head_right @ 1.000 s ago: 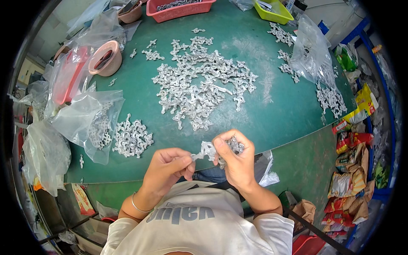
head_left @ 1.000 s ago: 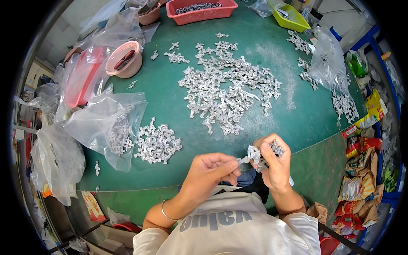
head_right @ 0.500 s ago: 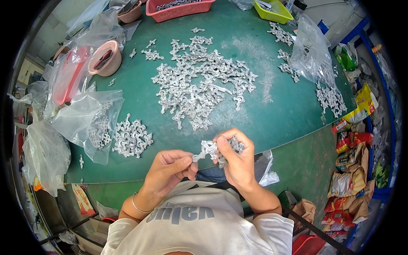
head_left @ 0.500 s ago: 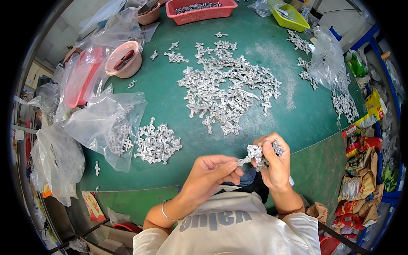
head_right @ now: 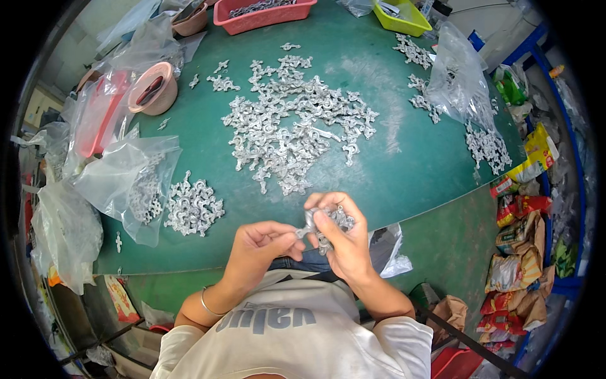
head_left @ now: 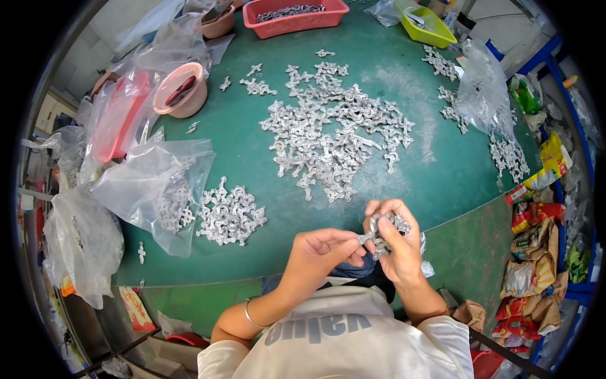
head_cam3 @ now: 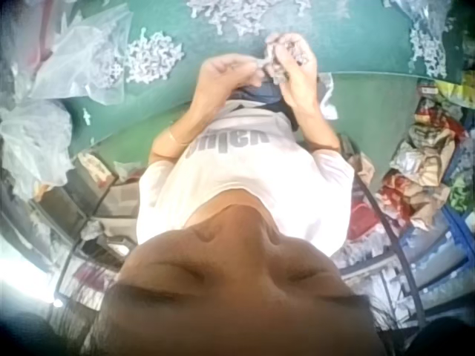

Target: The person assembles small metal crosses by hand, picking up components from a table, fitting them together, and placing the finished crosses back onto the table surface.

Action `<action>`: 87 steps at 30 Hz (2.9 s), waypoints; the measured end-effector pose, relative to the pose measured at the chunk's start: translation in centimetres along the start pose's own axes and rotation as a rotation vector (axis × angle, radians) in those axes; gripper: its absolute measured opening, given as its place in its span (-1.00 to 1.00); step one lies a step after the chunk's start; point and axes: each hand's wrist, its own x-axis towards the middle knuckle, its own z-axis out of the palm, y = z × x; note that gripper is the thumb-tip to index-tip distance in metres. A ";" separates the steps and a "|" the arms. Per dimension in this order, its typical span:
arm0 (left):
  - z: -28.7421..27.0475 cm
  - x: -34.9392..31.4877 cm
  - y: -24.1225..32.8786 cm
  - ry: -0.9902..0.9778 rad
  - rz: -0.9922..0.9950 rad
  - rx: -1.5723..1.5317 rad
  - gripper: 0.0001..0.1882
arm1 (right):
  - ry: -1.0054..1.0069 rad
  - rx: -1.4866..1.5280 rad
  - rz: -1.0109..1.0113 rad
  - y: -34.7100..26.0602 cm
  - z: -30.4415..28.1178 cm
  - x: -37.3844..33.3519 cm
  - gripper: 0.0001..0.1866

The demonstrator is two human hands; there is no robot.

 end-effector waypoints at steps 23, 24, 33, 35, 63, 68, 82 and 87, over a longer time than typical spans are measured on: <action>0.0 0.3 -0.5 -0.063 0.080 0.607 -0.77 | -0.085 0.359 -0.125 -6.3 -16.0 0.1 -0.88; 0.3 0.3 -0.5 -0.063 0.090 0.618 -0.77 | -0.080 0.279 -0.194 -6.4 -18.0 -0.9 -0.88; 1.8 0.9 -1.9 -0.130 0.066 0.692 -0.78 | 0.774 -0.531 0.052 6.2 -36.8 -5.2 -0.86; 2.2 1.0 -2.0 -0.154 0.067 0.735 -0.78 | 0.837 -0.911 0.033 10.6 -42.3 -6.1 -0.80; 0.7 2.4 -0.3 0.122 0.352 0.788 -0.69 | 0.181 -0.983 -0.302 -2.5 -6.2 3.5 -0.91; 1.9 2.8 0.2 0.096 0.414 0.506 -0.69 | 0.046 -0.648 -0.089 -2.9 -3.3 0.8 -0.88; 1.3 1.7 1.5 0.053 0.152 0.127 -0.84 | -0.068 -0.392 -0.138 -2.3 -1.7 -0.8 -0.87; 1.1 1.5 1.6 0.017 0.073 0.148 -0.85 | -0.108 -0.490 -0.236 -2.4 -1.4 -1.0 -0.93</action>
